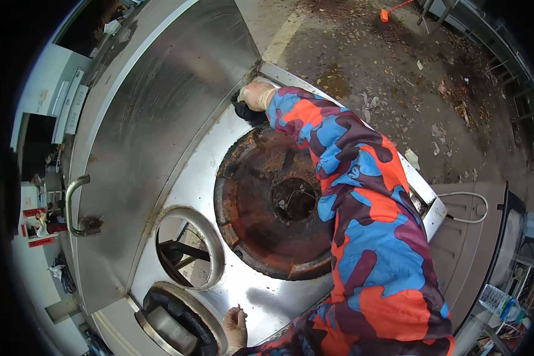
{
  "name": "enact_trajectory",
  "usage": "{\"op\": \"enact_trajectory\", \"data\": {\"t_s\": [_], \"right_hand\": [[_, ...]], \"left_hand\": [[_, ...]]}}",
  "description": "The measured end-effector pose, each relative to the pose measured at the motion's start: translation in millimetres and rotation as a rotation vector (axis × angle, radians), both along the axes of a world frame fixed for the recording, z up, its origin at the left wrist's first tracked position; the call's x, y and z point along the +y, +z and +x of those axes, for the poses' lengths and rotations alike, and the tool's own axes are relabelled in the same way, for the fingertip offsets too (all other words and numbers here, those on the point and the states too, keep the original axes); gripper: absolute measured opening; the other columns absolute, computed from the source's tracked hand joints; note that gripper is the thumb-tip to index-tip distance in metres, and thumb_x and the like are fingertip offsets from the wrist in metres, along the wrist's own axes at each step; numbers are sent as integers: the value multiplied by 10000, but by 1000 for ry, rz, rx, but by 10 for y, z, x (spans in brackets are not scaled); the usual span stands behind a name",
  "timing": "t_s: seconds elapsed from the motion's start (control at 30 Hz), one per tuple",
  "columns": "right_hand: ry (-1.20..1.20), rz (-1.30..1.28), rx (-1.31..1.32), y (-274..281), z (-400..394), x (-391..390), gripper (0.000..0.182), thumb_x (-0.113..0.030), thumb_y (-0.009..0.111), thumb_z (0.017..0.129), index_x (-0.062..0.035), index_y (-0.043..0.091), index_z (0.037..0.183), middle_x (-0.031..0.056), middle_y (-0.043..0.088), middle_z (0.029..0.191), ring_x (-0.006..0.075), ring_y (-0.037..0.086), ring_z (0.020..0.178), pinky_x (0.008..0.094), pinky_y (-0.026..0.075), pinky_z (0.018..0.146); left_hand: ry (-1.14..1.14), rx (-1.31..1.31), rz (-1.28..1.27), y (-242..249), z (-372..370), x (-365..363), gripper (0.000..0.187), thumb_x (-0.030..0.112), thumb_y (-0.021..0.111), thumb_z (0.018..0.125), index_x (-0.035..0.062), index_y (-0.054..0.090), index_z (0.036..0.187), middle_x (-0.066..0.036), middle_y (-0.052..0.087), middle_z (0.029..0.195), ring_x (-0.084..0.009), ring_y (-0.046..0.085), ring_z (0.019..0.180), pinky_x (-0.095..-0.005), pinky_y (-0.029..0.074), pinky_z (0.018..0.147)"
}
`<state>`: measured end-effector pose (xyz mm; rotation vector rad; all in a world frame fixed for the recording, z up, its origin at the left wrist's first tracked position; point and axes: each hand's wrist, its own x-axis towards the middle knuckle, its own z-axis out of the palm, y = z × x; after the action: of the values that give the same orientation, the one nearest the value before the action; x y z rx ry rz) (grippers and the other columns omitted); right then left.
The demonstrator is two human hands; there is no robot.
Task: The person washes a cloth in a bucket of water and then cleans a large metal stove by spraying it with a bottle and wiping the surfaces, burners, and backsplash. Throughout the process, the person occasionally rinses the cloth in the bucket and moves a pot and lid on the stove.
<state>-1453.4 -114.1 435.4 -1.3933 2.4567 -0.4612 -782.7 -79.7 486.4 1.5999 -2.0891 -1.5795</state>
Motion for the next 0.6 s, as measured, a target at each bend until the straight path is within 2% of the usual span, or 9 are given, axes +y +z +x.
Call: {"op": "enact_trajectory", "data": {"t_s": [0.03, 0.1, 0.17, 0.2, 0.23, 0.27, 0.3, 0.37, 0.6], "right_hand": [[147, 75, 40, -104, 11, -8, 346, -198, 632, 798, -160, 636, 1142, 134, 643, 1094, 331, 591, 1040, 376, 452, 896], [67, 156, -180, -90, -16, 20, 393, -255, 641, 820, -151, 600, 1196, 139, 638, 1103, 335, 578, 1071, 381, 438, 900], [143, 242, -30, -40, -72, 288, 370, -344, 603, 858, -131, 618, 1160, 142, 636, 1118, 321, 580, 1069, 380, 425, 899], [-141, 253, -201, -7, -81, 411, 322, -334, 587, 858, -124, 652, 1094, 152, 638, 1110, 326, 585, 1046, 369, 429, 893], [143, 338, -68, 93, -143, 638, 269, -283, 583, 850, -123, 675, 1046, 163, 649, 1073, 335, 588, 1033, 368, 436, 881], [-89, 349, -203, 281, -55, 781, 225, -204, 596, 830, -119, 678, 1021, 167, 659, 1029, 347, 598, 1009, 373, 447, 866], [-10, 267, 8, 339, 21, 1033, 249, -190, 598, 807, -103, 683, 1023, 160, 660, 1042, 330, 609, 1015, 374, 467, 851], [36, 641, 178, 585, 197, 1133, 291, -187, 615, 771, -77, 685, 1031, 167, 656, 1063, 323, 619, 1011, 382, 488, 837], [-142, 767, 81, 659, 324, 1745, 292, -186, 602, 761, -47, 697, 1000, 173, 667, 1027, 317, 634, 993, 385, 505, 817]], "left_hand": [[10, -1, -3, -42, -23, -24, 128, 34, 601, 881, 8, 565, 1002, -41, 620, 853, -84, 580, 738, -209, 479, 677], [37, 28, 51, -43, 54, -81, 142, 18, 580, 892, 24, 548, 1031, -53, 613, 931, -114, 585, 765, -233, 489, 698], [-23, -37, 19, -56, 89, -114, 142, 16, 574, 895, 23, 548, 1034, -61, 614, 952, -113, 584, 774, -234, 491, 702], [-24, -26, 28, -80, 57, -108, 146, 15, 573, 896, 23, 547, 1040, -63, 612, 965, -113, 584, 774, -235, 491, 703], [-27, -16, 40, -89, 26, -94, 151, 14, 571, 896, 23, 546, 1045, -66, 611, 978, -113, 584, 773, -235, 492, 705], [-25, -23, 51, -63, 8, -55, 151, 14, 571, 896, 23, 546, 1045, -66, 611, 978, -113, 584, 773, -235, 492, 705], [12, 11, 50, -65, -56, -28, 140, 28, 587, 890, 14, 557, 1025, -50, 613, 915, -97, 580, 755, -224, 484, 693], [39, 42, 57, -56, -67, 7, 133, 43, 603, 883, 4, 568, 1005, -35, 615, 852, -82, 576, 737, -212, 476, 681], [0, 69, 77, 2, 69, 6, 163, 50, 590, 897, 21, 549, 1052, -46, 615, 925, -97, 578, 770, -226, 477, 690]]}}
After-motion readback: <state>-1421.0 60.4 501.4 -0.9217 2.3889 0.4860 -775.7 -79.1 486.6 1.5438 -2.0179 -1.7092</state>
